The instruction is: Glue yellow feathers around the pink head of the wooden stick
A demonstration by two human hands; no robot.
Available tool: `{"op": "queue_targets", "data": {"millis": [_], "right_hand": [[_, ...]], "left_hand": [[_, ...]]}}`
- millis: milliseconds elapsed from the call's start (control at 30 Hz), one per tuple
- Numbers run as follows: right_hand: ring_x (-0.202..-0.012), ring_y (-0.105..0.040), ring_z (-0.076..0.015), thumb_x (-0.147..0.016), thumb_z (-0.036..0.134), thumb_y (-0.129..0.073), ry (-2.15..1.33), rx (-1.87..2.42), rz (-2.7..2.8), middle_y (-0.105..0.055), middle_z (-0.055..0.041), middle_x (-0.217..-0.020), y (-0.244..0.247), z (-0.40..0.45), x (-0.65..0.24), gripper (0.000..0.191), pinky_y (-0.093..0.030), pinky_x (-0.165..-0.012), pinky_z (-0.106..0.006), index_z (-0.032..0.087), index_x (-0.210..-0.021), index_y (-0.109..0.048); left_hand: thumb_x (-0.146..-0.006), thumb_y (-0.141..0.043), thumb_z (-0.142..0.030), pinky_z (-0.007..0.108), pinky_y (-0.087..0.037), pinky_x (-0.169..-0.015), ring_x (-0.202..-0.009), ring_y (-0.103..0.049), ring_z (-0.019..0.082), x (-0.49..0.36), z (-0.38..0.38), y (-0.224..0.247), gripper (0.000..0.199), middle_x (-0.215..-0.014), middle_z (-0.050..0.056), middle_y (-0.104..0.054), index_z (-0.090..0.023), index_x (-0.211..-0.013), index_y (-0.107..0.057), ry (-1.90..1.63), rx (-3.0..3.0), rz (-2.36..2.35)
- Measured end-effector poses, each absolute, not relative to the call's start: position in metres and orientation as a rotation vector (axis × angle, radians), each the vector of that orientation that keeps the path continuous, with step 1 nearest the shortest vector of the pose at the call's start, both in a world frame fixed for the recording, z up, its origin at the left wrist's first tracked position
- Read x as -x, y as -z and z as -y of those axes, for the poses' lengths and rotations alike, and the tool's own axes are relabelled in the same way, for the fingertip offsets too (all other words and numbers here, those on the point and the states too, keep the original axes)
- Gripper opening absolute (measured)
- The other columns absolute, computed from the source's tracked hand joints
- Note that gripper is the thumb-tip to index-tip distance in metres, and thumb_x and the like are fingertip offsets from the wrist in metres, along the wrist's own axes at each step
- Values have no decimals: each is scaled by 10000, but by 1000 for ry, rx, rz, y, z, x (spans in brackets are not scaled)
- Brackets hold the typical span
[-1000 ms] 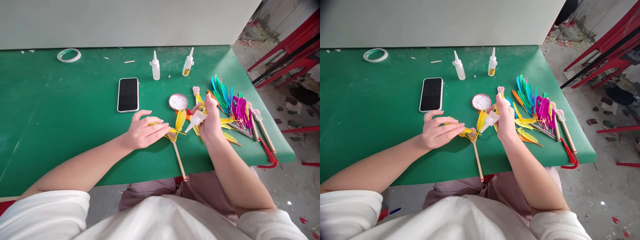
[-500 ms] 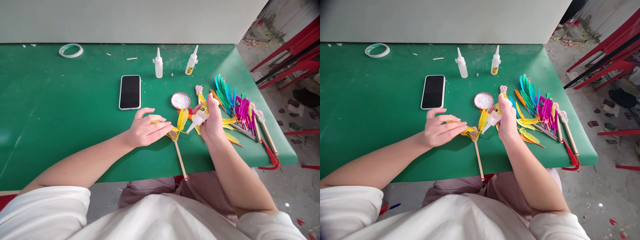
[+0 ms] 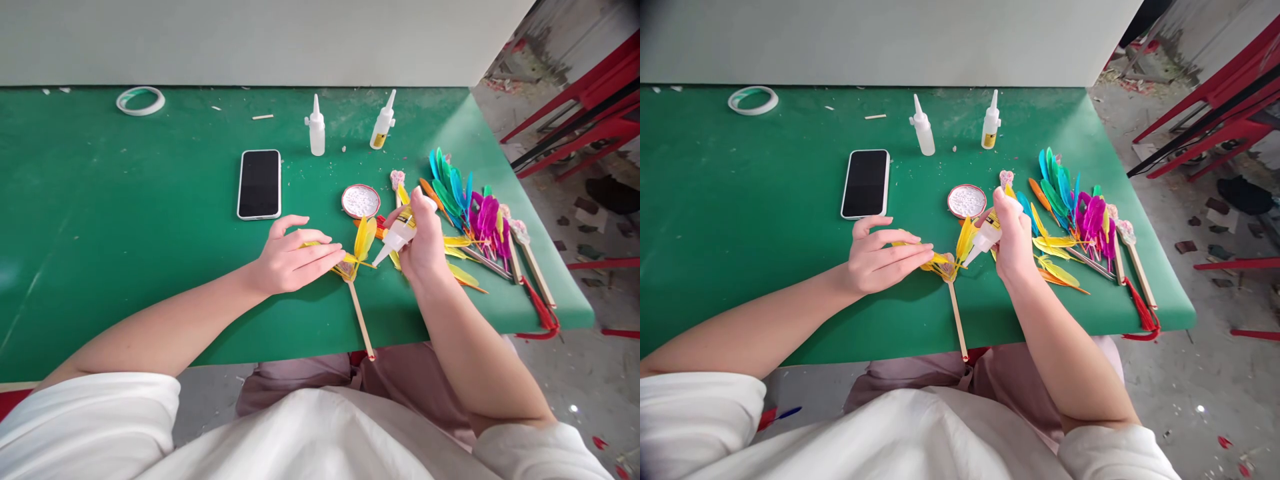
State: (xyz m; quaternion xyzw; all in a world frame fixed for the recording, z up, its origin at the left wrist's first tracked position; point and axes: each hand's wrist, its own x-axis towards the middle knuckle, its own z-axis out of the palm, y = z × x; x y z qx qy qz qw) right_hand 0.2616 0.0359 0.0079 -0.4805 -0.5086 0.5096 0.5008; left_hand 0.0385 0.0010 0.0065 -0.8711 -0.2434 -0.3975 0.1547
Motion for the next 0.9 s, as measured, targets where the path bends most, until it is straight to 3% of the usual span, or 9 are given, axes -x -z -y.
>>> {"op": "queue_targets", "data": {"millis": [900], "right_hand": [[-548,-511,-162,-723,743,-338,-1223,1160,1249,-482,-24,-586,-7,-35,-262,544,-329,-428,-312,236,-650,-522]], "left_hand": [[-793,-612,-165,366,-371,-888,-837,-611,114,-38,-1,-6,221,-884,-63,-686,-315,-955,-628,1091,2487,726]]}}
